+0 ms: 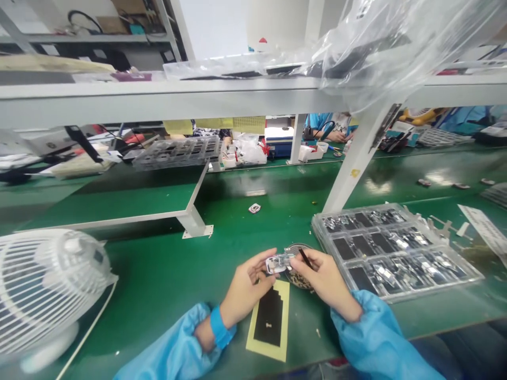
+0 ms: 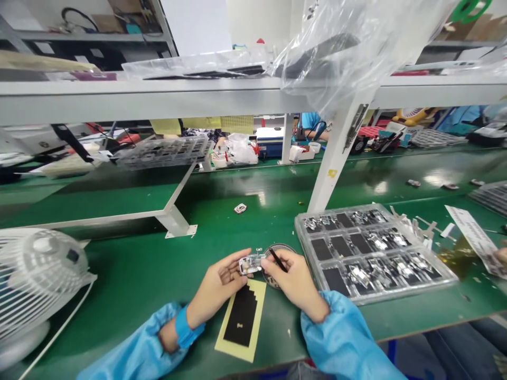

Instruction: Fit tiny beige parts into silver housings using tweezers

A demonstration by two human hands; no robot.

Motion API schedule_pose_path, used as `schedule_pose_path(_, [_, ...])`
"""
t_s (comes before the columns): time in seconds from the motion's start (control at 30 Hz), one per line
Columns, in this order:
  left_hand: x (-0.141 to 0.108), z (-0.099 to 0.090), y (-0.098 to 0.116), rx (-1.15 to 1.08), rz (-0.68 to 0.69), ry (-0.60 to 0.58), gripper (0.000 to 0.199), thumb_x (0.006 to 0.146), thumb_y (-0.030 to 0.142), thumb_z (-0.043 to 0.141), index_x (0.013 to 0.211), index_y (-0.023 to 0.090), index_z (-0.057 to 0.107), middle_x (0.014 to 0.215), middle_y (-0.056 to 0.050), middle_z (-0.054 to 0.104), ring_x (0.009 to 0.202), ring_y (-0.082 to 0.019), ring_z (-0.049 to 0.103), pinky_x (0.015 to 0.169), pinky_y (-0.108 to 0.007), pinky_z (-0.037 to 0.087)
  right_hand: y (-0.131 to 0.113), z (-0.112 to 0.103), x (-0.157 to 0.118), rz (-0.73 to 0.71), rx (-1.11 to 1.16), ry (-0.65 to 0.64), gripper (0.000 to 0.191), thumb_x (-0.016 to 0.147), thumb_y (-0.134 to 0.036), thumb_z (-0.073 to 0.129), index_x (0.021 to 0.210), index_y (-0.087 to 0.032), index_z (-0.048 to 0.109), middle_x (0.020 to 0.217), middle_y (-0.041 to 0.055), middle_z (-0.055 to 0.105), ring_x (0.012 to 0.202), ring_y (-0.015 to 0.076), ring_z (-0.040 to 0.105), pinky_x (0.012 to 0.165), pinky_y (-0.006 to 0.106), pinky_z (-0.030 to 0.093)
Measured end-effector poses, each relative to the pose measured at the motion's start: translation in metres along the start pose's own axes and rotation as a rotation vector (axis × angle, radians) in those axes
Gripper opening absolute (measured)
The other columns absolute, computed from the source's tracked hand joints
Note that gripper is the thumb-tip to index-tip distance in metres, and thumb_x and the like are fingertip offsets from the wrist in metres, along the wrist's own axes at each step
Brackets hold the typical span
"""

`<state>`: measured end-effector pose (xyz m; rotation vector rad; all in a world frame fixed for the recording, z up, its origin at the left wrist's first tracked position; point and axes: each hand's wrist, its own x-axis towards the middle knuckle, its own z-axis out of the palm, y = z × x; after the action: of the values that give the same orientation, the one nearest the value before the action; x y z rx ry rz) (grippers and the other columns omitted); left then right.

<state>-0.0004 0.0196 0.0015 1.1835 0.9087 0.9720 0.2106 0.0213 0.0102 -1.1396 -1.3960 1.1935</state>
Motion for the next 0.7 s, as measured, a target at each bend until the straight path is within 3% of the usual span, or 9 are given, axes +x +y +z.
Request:
schedule_pose_path(0.17, [-0.003, 0.000, -0.003, 0.122, 0.036, 0.001, 0.063, 0.080, 0.026, 0.073, 0.140, 0.016, 0.056, 0.118, -0.012, 0.067, 0.086, -0.014, 0.060, 0.074, -0.023, 0.048, -0.001, 0.005, -0.003, -0.010, -0.099, -0.123, 0.028, 0.086, -0.041, 0.072, 0.076, -0.015, 0.066, 0.071, -0.0001, 0.062, 0.067, 0.0134, 0.054, 0.062, 0.024, 0.041])
schedule_pose_path(0.3, [-0.005, 0.002, 0.000, 0.240, 0.017, 0.040, 0.065, 0.080, 0.025, 0.072, 0.142, 0.018, 0.056, 0.111, -0.009, 0.067, 0.068, -0.009, 0.048, 0.067, -0.021, 0.045, 0.002, 0.010, -0.002, 0.020, -0.161, -0.124, 0.027, 0.086, -0.041, 0.071, 0.075, -0.016, 0.069, 0.067, -0.0008, 0.062, 0.064, 0.0135, 0.053, 0.061, 0.025, 0.039])
schedule_pose_path(0.43, [-0.007, 0.005, 0.004, 0.281, -0.005, 0.062, 0.065, 0.079, 0.027, 0.074, 0.141, 0.018, 0.057, 0.101, -0.008, 0.068, 0.066, -0.010, 0.046, 0.067, -0.021, 0.044, 0.005, 0.011, 0.000, 0.026, -0.137, -0.120, 0.030, 0.087, -0.044, 0.070, 0.077, -0.016, 0.071, 0.071, 0.0001, 0.065, 0.068, 0.0149, 0.055, 0.064, 0.026, 0.041])
schedule_pose_path(0.7, [-0.005, 0.004, -0.004, 0.273, 0.000, 0.093, 0.062, 0.081, 0.036, 0.074, 0.138, 0.017, 0.060, 0.113, -0.010, 0.067, 0.070, -0.010, 0.046, 0.069, -0.022, 0.045, 0.003, 0.012, 0.001, 0.020, -0.078, -0.121, 0.037, 0.086, -0.049, 0.072, 0.074, -0.014, 0.067, 0.066, -0.0006, 0.059, 0.062, 0.0128, 0.049, 0.059, 0.025, 0.037])
